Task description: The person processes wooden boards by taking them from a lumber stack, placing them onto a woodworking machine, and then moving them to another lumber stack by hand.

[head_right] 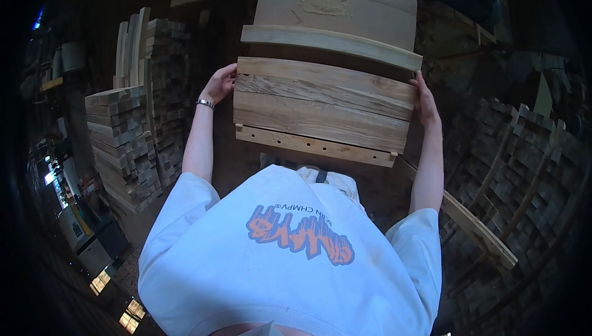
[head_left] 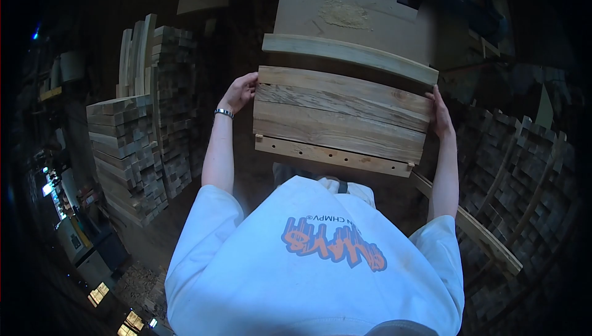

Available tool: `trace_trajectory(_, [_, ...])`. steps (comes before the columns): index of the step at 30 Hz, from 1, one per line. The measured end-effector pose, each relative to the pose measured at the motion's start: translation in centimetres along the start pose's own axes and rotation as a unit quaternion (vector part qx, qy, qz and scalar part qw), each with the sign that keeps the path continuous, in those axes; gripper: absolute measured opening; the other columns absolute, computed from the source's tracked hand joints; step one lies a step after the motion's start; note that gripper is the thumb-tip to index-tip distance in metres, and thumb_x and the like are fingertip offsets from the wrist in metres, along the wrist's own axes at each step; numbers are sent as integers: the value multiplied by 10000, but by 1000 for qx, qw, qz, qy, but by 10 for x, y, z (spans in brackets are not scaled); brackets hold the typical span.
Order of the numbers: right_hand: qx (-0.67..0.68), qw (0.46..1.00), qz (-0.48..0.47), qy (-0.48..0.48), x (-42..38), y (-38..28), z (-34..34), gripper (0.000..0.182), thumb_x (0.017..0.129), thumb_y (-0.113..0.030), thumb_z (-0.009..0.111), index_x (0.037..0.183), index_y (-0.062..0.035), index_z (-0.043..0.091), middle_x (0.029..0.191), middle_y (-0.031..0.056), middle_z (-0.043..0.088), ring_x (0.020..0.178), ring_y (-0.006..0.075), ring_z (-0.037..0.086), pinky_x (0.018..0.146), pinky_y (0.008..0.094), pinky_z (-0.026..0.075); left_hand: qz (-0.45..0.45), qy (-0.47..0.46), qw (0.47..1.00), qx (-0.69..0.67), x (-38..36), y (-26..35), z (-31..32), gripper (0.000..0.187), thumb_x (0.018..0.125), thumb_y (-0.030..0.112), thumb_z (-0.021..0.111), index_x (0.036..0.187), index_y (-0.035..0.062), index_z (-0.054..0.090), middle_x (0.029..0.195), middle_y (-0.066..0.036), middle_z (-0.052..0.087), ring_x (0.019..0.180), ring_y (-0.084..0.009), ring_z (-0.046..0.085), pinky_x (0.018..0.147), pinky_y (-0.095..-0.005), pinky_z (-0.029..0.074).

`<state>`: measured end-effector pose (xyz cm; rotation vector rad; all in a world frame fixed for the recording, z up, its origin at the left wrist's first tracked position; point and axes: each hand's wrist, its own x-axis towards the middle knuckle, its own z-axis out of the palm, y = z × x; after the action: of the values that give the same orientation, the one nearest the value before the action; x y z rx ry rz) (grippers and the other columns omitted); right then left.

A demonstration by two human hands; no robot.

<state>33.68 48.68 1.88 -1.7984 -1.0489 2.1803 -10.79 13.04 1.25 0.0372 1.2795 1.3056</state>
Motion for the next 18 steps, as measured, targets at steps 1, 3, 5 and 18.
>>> trace_trajectory(1, [2,1000,0,-3,5,-3,4,467,950,-381,523,1251,-23,529,1187,64,583,1109,158,530,951,316,421,1,2,1000,3,7,5,0,356,920,243,572,1170,-10,564,1081,-71,611,993,-160,581,913,-318,447])
trace_trajectory(3, [-61,974,-209,59,16,-10,12,481,940,-392,546,1240,-17,552,1146,48,598,1039,143,545,901,284,428,83,116,989,24,29,12,8,386,942,285,551,1188,-12,564,1131,-101,614,1041,-171,574,931,-333,441])
trace_trajectory(5, [-135,947,-279,82,11,-18,23,465,946,-371,543,1237,-8,569,1127,57,627,1019,129,558,895,267,425,116,135,984,28,45,24,21,384,945,295,558,1173,-11,595,1137,-112,631,1040,-165,587,910,-321,460])
trace_trajectory(18, [-104,972,-196,-81,-5,-3,-7,422,887,-281,655,1201,-8,586,1086,16,633,986,88,569,886,233,409,132,150,978,61,27,15,31,323,923,274,601,1122,22,638,1048,-24,653,975,-115,591,862,-267,451])
